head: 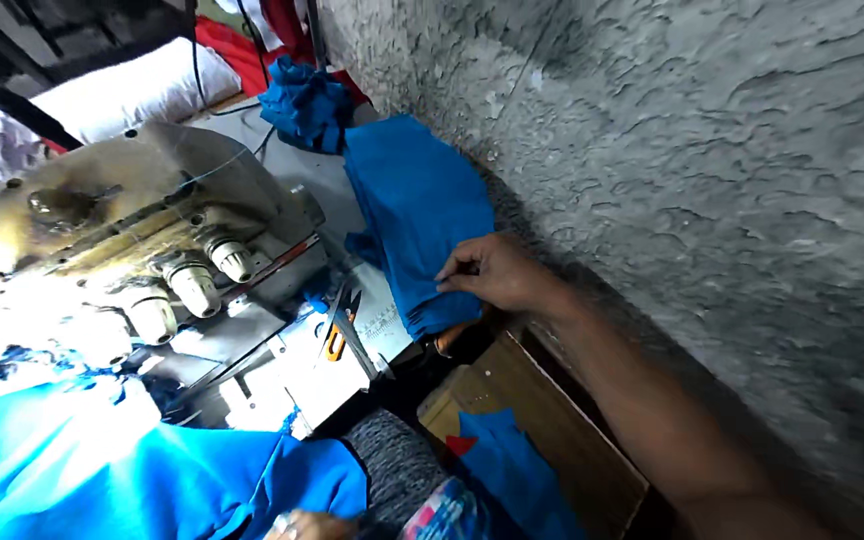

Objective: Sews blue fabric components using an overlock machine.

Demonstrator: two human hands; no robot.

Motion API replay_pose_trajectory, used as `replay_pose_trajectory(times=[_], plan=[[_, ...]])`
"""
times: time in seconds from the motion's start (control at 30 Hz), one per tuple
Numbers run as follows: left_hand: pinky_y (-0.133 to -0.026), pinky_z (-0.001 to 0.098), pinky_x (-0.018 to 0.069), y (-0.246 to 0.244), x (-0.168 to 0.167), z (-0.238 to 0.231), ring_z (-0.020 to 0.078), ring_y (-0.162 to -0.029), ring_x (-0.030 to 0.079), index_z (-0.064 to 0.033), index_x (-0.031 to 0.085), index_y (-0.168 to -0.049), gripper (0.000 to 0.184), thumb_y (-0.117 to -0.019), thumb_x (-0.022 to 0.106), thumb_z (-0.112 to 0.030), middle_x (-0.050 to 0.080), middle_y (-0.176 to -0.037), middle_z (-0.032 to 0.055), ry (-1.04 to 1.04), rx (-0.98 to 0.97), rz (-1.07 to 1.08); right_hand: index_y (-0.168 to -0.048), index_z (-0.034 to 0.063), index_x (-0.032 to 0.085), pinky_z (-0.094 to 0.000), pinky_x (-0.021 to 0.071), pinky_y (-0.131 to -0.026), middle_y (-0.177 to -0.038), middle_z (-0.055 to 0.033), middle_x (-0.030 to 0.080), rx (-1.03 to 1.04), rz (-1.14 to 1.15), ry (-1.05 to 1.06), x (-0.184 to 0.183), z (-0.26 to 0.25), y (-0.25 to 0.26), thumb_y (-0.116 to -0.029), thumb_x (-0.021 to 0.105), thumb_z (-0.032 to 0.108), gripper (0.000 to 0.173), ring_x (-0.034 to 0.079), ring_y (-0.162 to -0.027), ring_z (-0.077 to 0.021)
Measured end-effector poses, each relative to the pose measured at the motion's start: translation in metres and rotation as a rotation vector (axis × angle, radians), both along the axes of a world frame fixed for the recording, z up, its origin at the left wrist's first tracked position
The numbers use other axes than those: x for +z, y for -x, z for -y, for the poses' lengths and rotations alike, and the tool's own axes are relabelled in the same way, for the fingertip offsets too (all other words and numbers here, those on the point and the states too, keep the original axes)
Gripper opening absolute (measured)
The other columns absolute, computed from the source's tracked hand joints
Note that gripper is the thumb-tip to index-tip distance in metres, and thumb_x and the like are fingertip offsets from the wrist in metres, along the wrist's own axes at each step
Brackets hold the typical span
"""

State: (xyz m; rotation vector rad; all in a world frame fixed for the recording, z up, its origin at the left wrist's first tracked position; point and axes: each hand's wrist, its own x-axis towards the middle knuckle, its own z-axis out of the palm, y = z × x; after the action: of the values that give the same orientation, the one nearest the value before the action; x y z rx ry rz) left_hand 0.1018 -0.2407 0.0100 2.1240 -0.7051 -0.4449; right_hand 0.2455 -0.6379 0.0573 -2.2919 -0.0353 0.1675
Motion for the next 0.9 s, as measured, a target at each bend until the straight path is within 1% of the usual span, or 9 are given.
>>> replay_pose_trajectory(times=[0.13,0.27,0.33,0.43,0.53,0.63,0.67,0.77,0.9], plan=[[-0.103,0.0432,0.0525,-0.062,0.020,0.065,0.0198,-0.125,0.061,-0.0217,0.071,-0.120,0.022,-0.1000,0.063,-0.029,0.066,-0.132,0.0032,0.098,-0.208,0.336,-0.079,0.0070,0.072,-0.0375,0.0547,-0.064,-0.074,-0.0052,0.069,-0.118,-0.073,0.028,-0.001,-0.009,-0.008,-0.0747,0.092,0.012,0.021,0.064,-0.066,-0.0157],[-0.113,0.0531,0.0414,-0.125,0.048,0.161,0.0226,-0.144,0.046,-0.0262,0.055,-0.148,0.049,-0.0997,0.062,-0.035,0.049,-0.156,0.0015,0.062,-0.247,0.567,-0.094,0.0021,0.075,-0.0339,0.0571,-0.065,-0.078,-0.0072,0.070,0.083,-0.139,0.011,0.012,0.005,-0.017,-0.0975,0.072,0.016,0.015,0.064,-0.065,-0.0138],[-0.119,0.0616,0.0271,-0.138,0.037,0.186,0.0211,-0.154,0.028,-0.0251,0.044,-0.157,0.063,-0.0982,0.063,-0.036,0.033,-0.166,-0.0056,-0.232,-0.260,0.442,-0.102,0.0009,0.075,-0.0432,0.0593,-0.078,-0.090,-0.0130,0.072,0.031,-0.025,0.182,0.024,0.024,-0.022,-0.1028,0.063,0.014,0.018,0.070,-0.081,-0.0218],[-0.121,0.0676,0.0158,-0.140,0.042,0.183,0.0206,-0.159,0.011,-0.0255,0.027,-0.164,0.076,-0.0988,0.064,-0.039,0.017,-0.172,-0.0087,-0.423,-0.284,0.224,-0.124,-0.0067,0.065,-0.0619,0.0482,-0.102,-0.118,-0.0283,0.067,-0.476,0.330,0.314,0.074,0.078,-0.031,-0.1098,0.048,0.022,0.036,0.065,-0.113,-0.0424],[-0.117,0.0583,0.0371,-0.138,0.067,0.153,0.0284,-0.142,0.049,-0.0104,0.041,-0.157,0.081,-0.0905,0.077,-0.039,0.053,-0.152,0.0121,0.029,-0.140,0.156,-0.119,-0.0120,0.061,-0.0649,0.0509,-0.090,-0.107,-0.0336,0.066,-0.385,0.537,0.404,0.118,0.040,-0.017,-0.1115,0.041,0.020,0.039,0.067,-0.100,-0.0483],[-0.115,0.0437,0.0446,-0.135,0.117,0.122,0.0183,-0.140,0.049,-0.0131,0.032,-0.161,0.097,-0.0831,0.085,-0.034,0.048,-0.155,0.0087,0.425,-0.049,0.244,-0.093,0.0096,0.069,-0.0471,0.0562,-0.058,-0.072,-0.0060,0.064,0.250,0.683,0.521,0.134,-0.060,0.023,-0.1050,0.053,0.024,0.025,0.067,-0.066,-0.0229],[-0.110,0.0381,0.0495,-0.125,0.134,0.111,0.0128,-0.130,0.057,-0.0115,0.043,-0.154,0.084,-0.0837,0.085,-0.029,0.057,-0.145,0.0055,0.538,-0.067,0.255,-0.090,0.0148,0.069,-0.0377,0.0526,-0.052,-0.068,0.0015,0.062,0.348,0.760,0.515,0.148,-0.088,0.045,-0.1042,0.054,0.031,0.027,0.063,-0.061,-0.0141],[-0.088,0.0294,0.0571,-0.073,0.166,0.076,0.0064,-0.091,0.068,0.0019,0.070,-0.103,0.021,-0.0948,0.073,-0.017,0.072,-0.094,0.0033,0.805,-0.120,0.212,-0.093,0.0180,0.073,-0.0147,0.0434,-0.055,-0.073,0.0099,0.064,0.328,0.869,0.294,0.195,-0.120,0.114,-0.1003,0.063,0.049,0.033,0.055,-0.063,0.0055],[-0.067,0.0154,0.0536,-0.019,0.162,0.013,-0.0013,-0.073,0.061,0.0014,0.064,-0.100,0.023,-0.1040,0.060,-0.021,0.065,-0.082,0.0009,0.760,0.059,0.318,-0.099,0.0166,0.069,-0.0074,0.0514,-0.065,-0.083,0.0156,0.067,0.806,0.384,-0.254,0.173,-0.155,0.100,-0.0857,0.080,0.047,0.035,0.060,-0.077,0.0131]])
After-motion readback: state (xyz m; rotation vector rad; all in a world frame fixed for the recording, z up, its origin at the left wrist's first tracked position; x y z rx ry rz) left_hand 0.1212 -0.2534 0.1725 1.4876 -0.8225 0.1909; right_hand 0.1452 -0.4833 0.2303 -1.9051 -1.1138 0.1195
